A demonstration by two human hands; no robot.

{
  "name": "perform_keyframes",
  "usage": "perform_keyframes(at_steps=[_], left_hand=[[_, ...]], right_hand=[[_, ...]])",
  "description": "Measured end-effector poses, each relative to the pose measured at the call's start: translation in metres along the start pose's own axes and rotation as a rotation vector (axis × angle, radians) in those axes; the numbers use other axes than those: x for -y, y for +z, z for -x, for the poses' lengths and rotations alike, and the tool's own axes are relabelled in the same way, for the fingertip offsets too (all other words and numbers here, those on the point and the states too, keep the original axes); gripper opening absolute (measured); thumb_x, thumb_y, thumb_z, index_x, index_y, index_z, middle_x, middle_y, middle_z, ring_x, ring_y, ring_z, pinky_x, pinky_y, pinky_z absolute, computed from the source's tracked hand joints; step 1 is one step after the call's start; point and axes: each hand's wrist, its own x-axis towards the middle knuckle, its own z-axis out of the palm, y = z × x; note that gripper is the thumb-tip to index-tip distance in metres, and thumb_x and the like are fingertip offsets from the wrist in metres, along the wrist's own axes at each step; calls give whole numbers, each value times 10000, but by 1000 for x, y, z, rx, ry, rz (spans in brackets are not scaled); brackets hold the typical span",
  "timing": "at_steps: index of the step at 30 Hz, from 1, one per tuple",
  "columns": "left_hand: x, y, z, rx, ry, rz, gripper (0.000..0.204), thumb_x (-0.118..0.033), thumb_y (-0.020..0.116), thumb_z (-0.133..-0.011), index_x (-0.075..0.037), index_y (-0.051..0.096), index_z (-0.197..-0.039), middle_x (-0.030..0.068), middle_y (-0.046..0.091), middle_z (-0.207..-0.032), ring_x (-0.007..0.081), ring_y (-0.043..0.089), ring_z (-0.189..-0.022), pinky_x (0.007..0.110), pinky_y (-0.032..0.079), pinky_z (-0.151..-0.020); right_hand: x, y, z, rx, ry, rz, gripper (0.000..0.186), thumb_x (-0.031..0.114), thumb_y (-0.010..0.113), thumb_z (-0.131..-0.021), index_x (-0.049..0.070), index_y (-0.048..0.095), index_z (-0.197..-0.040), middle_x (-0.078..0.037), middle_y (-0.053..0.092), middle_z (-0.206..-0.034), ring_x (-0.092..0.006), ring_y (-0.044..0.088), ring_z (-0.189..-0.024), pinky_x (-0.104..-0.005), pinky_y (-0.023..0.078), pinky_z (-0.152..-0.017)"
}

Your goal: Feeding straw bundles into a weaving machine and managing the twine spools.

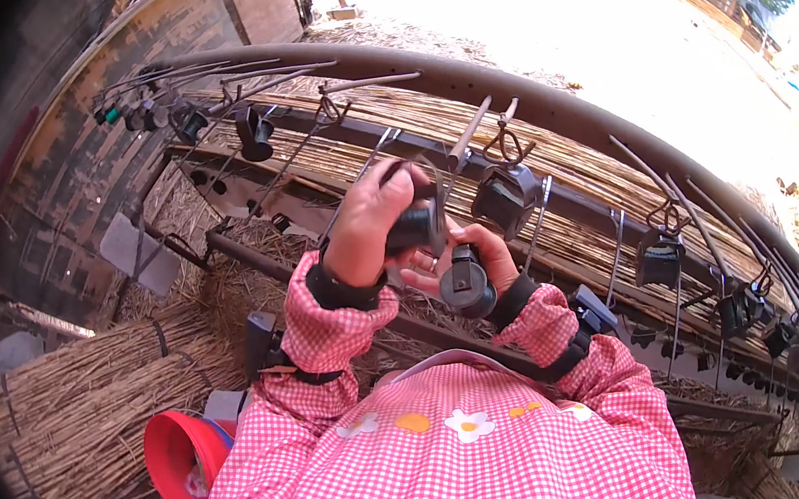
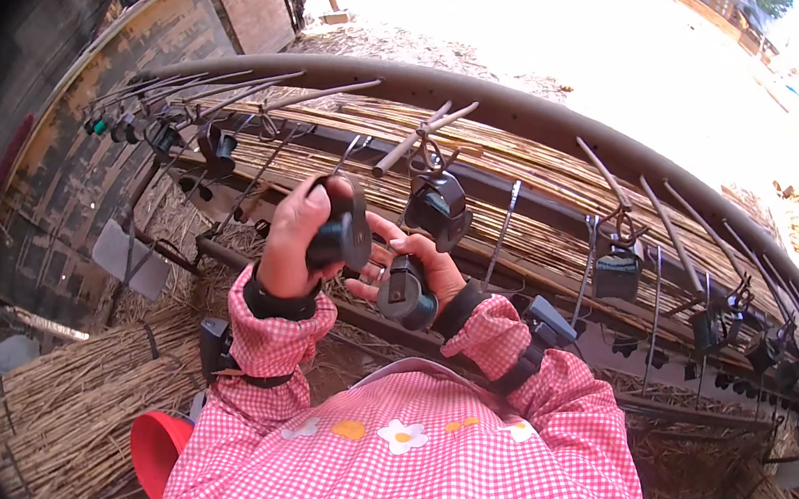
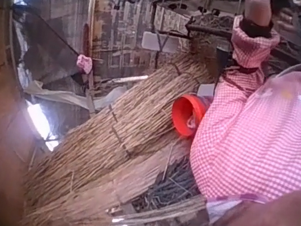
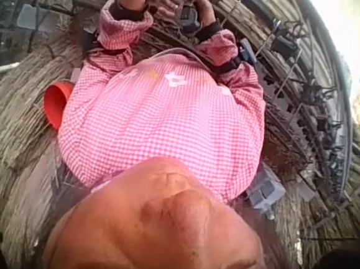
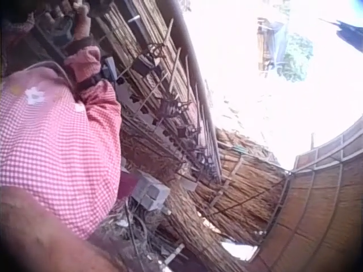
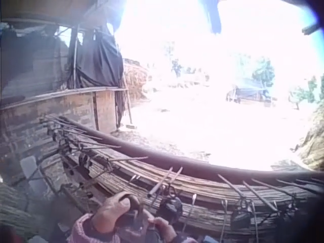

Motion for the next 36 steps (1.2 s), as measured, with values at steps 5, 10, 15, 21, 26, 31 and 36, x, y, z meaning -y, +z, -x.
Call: perform_keyframes(at_steps=[5, 10, 15, 21, 26, 31, 36], left_hand=[[48, -38, 71, -305, 298, -270, 484, -421, 350, -863, 4, 569, -790, -28, 459, -563, 41, 388, -452, 203, 316, -409], [105, -27, 41, -585, 515, -1181, 107, -159, 576, -703, -86, 540, -633, 37, 461, -541, 182, 508, -478, 306, 413, -445], [72, -38, -3, -335, 760, -1657, 275, -209, 587, -706, -94, 535, -951, 53, 548, -858, 213, 494, -957, 339, 301, -927], [111, -99, -17, 489, -100, -450, 275, -105, 489, -770, 32, 529, -1004, 130, 587, -887, 186, 558, -860, 294, 414, -784], [147, -95, -84, 68, -70, 1145, 347, -19, 408, -816, -45, 421, -1162, 82, 514, -1077, 153, 556, -893, 256, 506, -725], [134, -97, -133, -148, 260, -233, 678, -232, 727, -607, -46, 394, -1168, 72, 514, -995, 159, 527, -881, 231, 458, -719], [116, -105, -125, -160, 334, -551, 599, -316, 778, -497, -31, 533, -964, 98, 556, -894, 204, 561, -807, 288, 445, -722]], right_hand=[[-14, -2, -6, 179, 203, 79, 446, 252, 453, -724, 50, 425, -1121, -157, 434, -1164, -276, 457, -1036, -427, 357, -899], [-93, 93, -18, 599, 515, 318, 296, 237, 422, -803, -21, 567, -811, -184, 530, -994, -252, 479, -966, -344, 351, -865], [-88, 76, -34, 477, 658, 620, 297, 231, 468, -828, -25, 604, -763, -152, 591, -860, -247, 549, -880, -312, 414, -795], [27, -20, -76, -85, 117, 126, 533, 501, 364, -810, 8, 512, -949, -169, 552, -954, -284, 527, -906, -422, 427, -805], [61, -78, -123, -292, -340, -82, 461, 439, 364, -834, 39, 457, -1043, -180, 494, -1053, -348, 485, -971, -482, 395, -851], [67, -101, -142, -388, -398, -58, 393, 395, 351, -846, 59, 468, -1014, -122, 547, -952, -268, 544, -870, -414, 437, -809], [41, -63, -129, -509, -56, 366, 391, 361, 333, -864, 22, 500, -965, -107, 569, -888, -254, 560, -785, -357, 463, -752]])
